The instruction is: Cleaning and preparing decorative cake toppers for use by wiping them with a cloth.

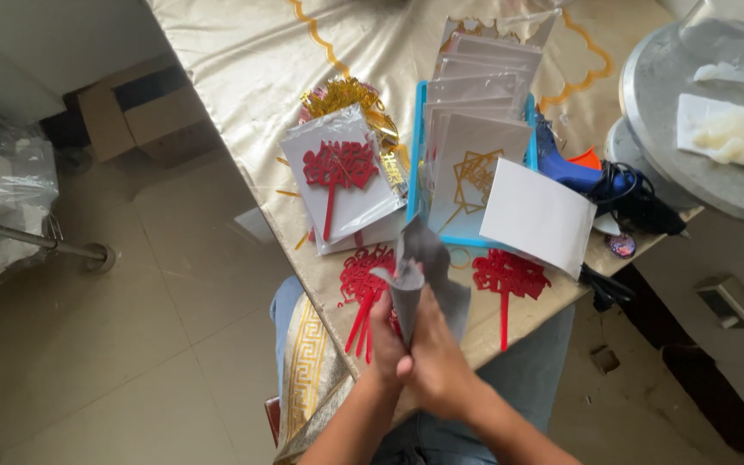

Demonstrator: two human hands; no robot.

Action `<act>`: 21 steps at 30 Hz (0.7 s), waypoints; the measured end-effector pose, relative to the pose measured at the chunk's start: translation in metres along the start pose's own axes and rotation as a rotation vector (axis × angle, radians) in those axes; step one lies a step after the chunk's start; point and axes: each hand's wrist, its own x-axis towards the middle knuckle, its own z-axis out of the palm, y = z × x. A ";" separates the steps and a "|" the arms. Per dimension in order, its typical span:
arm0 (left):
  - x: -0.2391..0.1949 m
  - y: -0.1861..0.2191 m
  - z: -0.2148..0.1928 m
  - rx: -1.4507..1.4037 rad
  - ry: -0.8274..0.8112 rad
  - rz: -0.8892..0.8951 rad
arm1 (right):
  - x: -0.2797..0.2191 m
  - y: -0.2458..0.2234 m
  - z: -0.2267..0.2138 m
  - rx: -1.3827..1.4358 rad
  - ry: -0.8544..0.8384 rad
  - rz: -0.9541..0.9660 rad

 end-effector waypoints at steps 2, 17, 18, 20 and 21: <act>-0.003 0.001 0.016 0.204 0.131 0.014 | 0.008 0.002 -0.007 0.037 0.004 0.002; -0.007 0.006 0.025 0.271 0.000 -0.006 | -0.006 0.003 0.011 0.110 0.222 0.084; -0.006 0.004 0.019 0.275 0.009 0.001 | -0.007 0.000 0.011 0.161 0.233 0.080; -0.001 0.011 0.027 0.277 0.019 0.008 | -0.013 -0.007 0.014 0.210 0.243 0.076; 0.002 0.018 0.041 0.247 -0.035 0.070 | -0.018 -0.010 0.016 0.276 0.215 0.037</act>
